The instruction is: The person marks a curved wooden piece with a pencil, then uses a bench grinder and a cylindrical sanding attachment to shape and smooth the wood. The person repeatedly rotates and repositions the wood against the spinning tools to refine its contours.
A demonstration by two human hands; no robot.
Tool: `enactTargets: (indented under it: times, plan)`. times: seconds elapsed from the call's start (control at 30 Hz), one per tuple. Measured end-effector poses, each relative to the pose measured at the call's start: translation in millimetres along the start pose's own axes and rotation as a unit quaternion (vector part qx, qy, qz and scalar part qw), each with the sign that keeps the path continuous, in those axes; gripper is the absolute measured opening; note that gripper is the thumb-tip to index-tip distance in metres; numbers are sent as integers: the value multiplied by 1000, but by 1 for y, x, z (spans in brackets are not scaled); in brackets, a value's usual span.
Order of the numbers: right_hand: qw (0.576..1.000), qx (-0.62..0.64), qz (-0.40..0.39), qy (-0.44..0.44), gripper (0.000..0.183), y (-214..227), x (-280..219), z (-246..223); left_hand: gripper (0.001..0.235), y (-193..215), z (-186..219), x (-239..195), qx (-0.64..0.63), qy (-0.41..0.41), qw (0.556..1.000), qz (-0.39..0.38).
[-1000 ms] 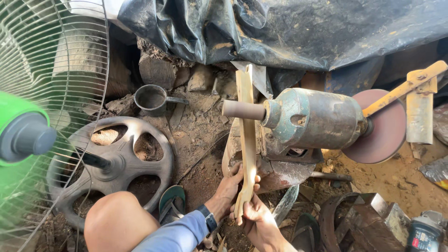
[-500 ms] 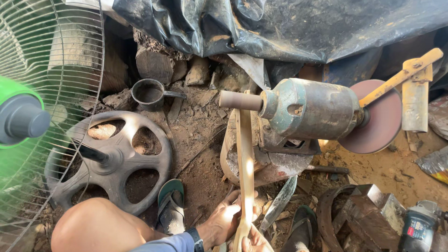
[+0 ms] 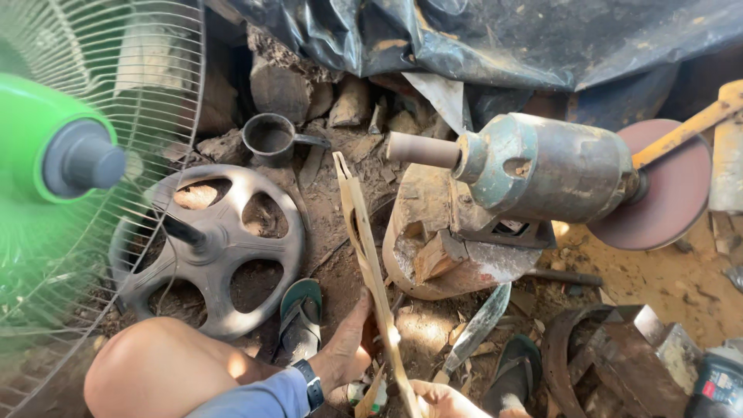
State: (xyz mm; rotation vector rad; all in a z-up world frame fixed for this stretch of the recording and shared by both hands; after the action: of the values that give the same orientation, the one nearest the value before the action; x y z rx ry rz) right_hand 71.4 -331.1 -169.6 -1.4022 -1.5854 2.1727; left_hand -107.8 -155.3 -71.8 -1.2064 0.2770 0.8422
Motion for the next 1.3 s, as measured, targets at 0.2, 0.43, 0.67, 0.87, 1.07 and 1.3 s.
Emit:
enactTargets:
  times: [0.2,0.43,0.67,0.87,1.07,1.3]
  plan:
    - [639,-742,178,95,33,-192,-57,-64,65,5,63,-7,-9,-232,972,-37]
    - [133,-893,67,425,63,-352,-113,-20,49,-62,124,-27,750,-230,620,21]
    - [574,-779,224,116,120,-273,-55,-45,20,-128,127,-26,892,-146,416,-97]
    - [788,-531,195,242,76,-235,-44,-65,27,-108,202,-55,614,-516,540,254]
    - [857,-399,198,260,68,-216,-28,-65,47,-63,140,46,197,-241,948,72]
    - [898,-269,172,301,43,-234,-11,-92,43,-86,106,111,-14,-201,977,-75]
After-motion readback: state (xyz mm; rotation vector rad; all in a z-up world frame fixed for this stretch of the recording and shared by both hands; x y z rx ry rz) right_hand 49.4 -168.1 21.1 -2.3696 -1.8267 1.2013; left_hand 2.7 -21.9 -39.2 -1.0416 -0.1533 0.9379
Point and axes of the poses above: each hand's wrist, its own x-axis towards the middle knuckle, its own y-axis out of the back of the hand, z = x × y, the point moved 4 cm from there along x, towards the middle knuckle, and after that the axes turned 6 degrees about -z, right-handed, at the moved point
